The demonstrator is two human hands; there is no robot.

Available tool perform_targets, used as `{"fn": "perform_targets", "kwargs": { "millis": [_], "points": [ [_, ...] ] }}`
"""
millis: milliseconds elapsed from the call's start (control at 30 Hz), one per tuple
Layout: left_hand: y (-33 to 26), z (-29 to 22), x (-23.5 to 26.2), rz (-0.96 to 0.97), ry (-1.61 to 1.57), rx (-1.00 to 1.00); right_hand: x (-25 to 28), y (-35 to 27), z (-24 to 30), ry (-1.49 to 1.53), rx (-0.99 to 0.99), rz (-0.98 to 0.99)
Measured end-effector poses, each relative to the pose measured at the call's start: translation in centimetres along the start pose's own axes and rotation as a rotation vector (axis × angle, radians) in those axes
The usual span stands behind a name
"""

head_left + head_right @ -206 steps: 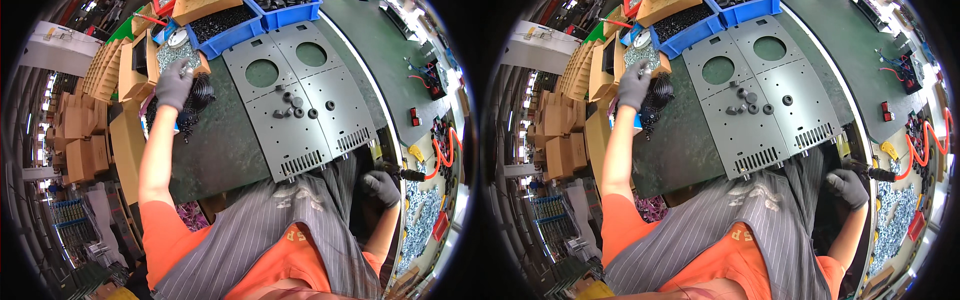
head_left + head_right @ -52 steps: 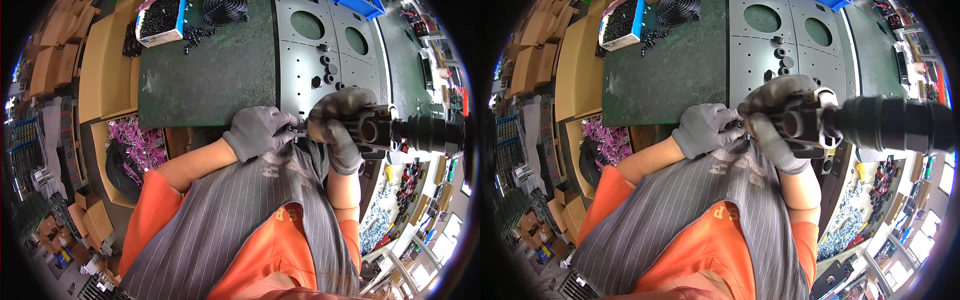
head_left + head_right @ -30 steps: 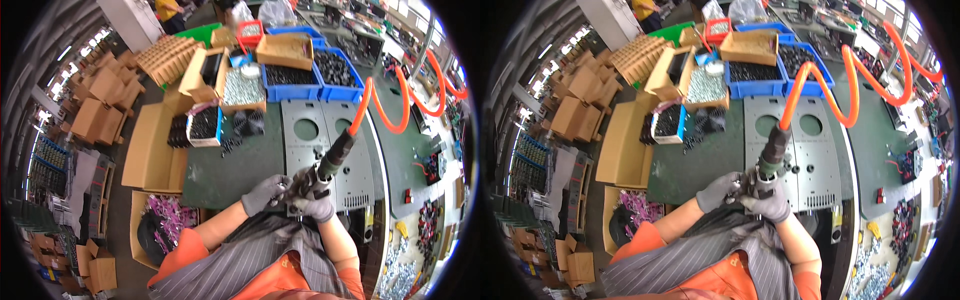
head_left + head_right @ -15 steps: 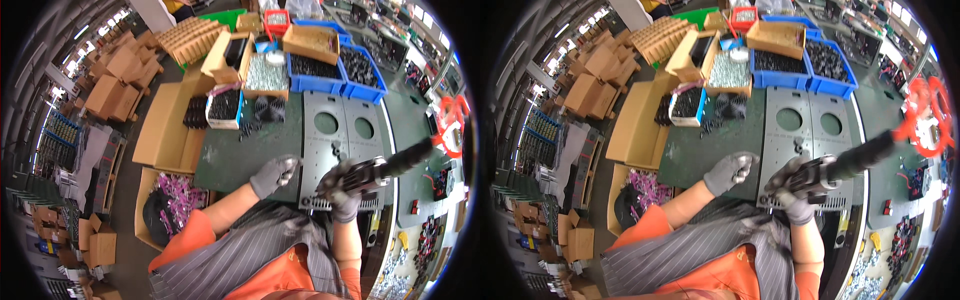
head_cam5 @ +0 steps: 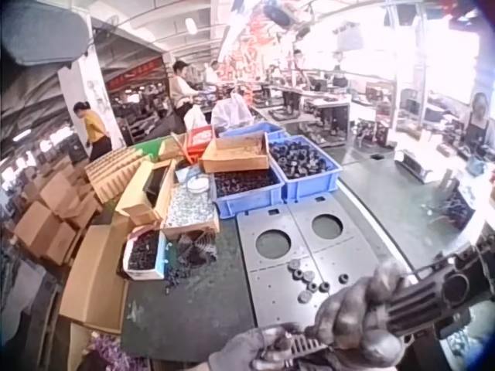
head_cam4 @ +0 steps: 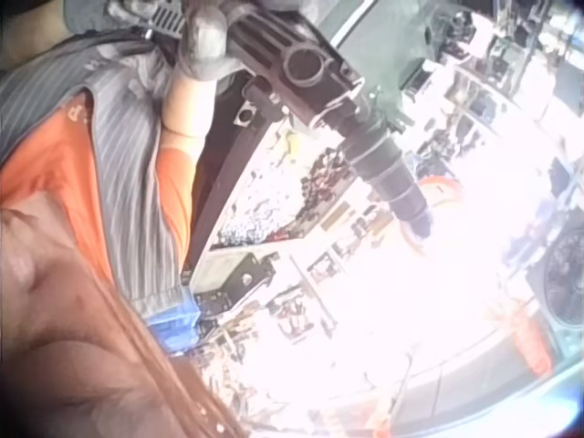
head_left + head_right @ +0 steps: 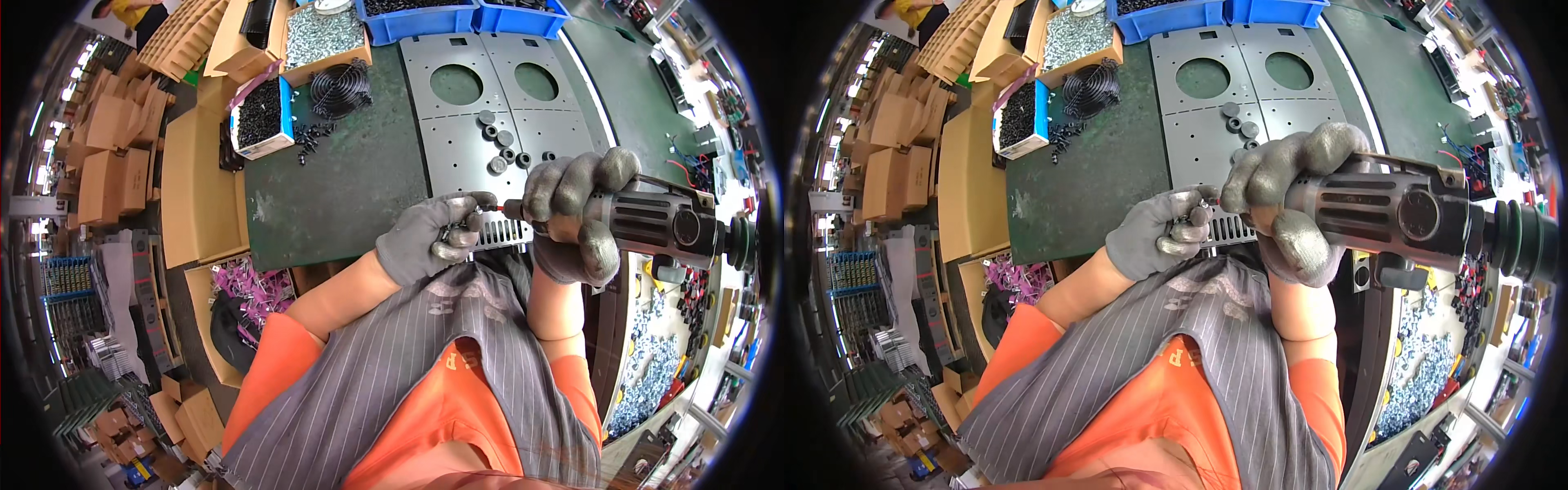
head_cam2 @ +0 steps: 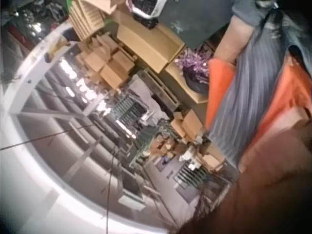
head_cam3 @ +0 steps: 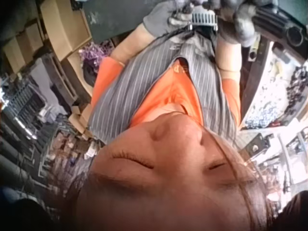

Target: The person assembles an electronic device on a workbench. They place a metal casing over a circuit board, secure it with screws using a power drill, and then attach a cooling fan to the assembly. The person handles various components including screws, nuts, and the fan unit.

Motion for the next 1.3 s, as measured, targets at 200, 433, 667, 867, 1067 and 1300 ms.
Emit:
{"fn": "perform_targets", "kwargs": {
  "millis": [200,433,667,867,1067,1300],
  "points": [
    [0.6,1.1,0.3,0.017,-0.014,0.039,-0.5,-0.8,0.6,-0.145,0.024,0.034],
    [0.6,1.7,-1.4,0.039,0.385,0.107,2.7,-1.8,1.3,0.209,0.020,-0.093],
    [5.2,-7.0,-3.5,-0.215,2.119,-0.491,7.8,-3.4,3.7,0.182,0.096,-0.217],
    [7.8,-5.6,-0.2,-0.201,1.730,-0.188,7.5,-4.0,4.3,0.089,0.080,-0.205],
    [8.0,-3.1,-1.0,-0.201,2.033,-0.110,8.5,-5.8,5.6,-0.157,0.059,-0.337],
    [6.7,0.1,-2.3,-0.015,2.205,-0.187,8.6,-6.8,5.3,-0.391,0.011,-0.419]
  ]
}}
Point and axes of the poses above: each hand's wrist, its own y-axis towards the middle knuckle, its own x-axis out of the back of the hand, z = x × y, the point moved 10 cm from there along y, towards the middle knuckle, and after that the axes turned 3 degrees about z, right-handed, at the moved point
